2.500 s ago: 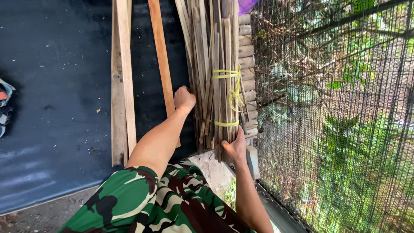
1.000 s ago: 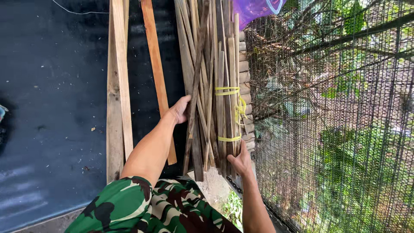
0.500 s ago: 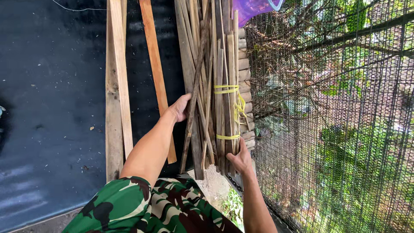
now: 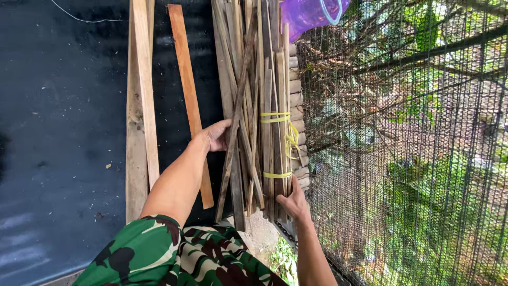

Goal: The person selects a long wooden stick from a pile, then uses a hand saw to cut the stick while sitting on the ground. The person handles the stick and saw with both hands, positioning the stick on a rock for support during cutting.

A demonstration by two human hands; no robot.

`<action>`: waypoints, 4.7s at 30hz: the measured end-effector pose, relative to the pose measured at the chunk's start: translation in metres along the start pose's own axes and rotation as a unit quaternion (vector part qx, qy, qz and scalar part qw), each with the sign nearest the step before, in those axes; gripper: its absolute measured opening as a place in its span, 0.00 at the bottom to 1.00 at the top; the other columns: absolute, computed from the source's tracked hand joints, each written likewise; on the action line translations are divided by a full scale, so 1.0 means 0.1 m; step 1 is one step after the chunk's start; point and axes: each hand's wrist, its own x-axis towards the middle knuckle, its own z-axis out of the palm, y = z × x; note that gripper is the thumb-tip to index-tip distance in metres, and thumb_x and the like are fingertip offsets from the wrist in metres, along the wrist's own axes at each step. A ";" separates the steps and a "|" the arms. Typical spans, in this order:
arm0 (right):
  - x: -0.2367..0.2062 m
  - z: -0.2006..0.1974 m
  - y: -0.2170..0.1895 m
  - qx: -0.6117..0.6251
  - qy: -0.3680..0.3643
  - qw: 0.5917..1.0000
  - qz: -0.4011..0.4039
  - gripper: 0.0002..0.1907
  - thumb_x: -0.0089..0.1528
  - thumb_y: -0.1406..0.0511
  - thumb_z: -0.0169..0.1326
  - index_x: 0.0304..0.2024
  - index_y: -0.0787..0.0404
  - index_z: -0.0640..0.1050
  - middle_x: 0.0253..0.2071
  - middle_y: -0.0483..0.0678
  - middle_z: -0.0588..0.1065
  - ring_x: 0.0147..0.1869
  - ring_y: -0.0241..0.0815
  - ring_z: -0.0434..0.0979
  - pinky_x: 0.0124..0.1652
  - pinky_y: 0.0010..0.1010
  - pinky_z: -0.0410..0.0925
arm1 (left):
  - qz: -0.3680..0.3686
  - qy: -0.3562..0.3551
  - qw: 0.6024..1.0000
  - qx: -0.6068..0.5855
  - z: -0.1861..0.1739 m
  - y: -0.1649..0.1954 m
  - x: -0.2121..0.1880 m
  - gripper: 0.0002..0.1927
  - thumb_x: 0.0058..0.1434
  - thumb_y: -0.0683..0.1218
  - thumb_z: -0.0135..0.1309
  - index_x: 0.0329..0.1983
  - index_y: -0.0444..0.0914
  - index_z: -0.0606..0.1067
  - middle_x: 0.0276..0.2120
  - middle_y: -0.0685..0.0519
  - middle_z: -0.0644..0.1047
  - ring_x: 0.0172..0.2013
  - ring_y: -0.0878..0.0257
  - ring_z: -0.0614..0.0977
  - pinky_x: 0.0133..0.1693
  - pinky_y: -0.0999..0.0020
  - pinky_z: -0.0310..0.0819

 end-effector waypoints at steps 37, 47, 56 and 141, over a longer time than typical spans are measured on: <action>-0.68 0.57 0.62 -0.046 0.153 0.981 -0.114 0.47 0.44 0.67 0.67 0.66 0.68 0.66 0.57 0.64 0.73 0.60 0.61 0.74 0.58 0.43 0.67 | 0.205 0.596 0.667 0.398 0.30 -0.92 -1.89 0.39 0.51 0.52 0.64 0.62 0.37 0.60 0.49 0.37 0.79 0.52 0.40 0.80 0.53 0.47 0.72; -1.14 1.63 -0.61 0.153 0.029 0.961 -0.227 0.30 0.64 0.57 0.60 0.63 0.65 0.70 0.58 0.57 0.75 0.60 0.48 0.77 0.56 0.35 0.68 | 0.276 0.485 0.763 0.326 0.35 -1.29 -1.47 0.50 0.46 0.52 0.73 0.64 0.32 0.56 0.54 0.37 0.75 0.51 0.47 0.83 0.48 0.57 0.80; -0.85 1.59 -0.26 0.137 0.120 0.966 -0.183 0.27 0.61 0.62 0.61 0.60 0.67 0.73 0.52 0.59 0.78 0.55 0.54 0.79 0.54 0.41 0.71 | 0.304 0.433 0.806 0.265 0.23 -1.35 -1.64 0.21 0.57 0.38 0.59 0.51 0.36 0.66 0.35 0.49 0.75 0.24 0.61 0.79 0.24 0.64 0.76; -3.61 4.31 -1.40 -0.203 0.324 0.880 -0.284 0.43 0.50 0.55 0.67 0.60 0.76 0.70 0.59 0.75 0.68 0.56 0.83 0.71 0.43 0.62 0.67 | 0.114 0.446 0.868 0.187 -2.49 -6.27 -7.96 0.32 0.58 0.61 0.55 0.56 0.34 0.78 0.39 0.44 0.82 0.35 0.55 0.82 0.40 0.55 0.77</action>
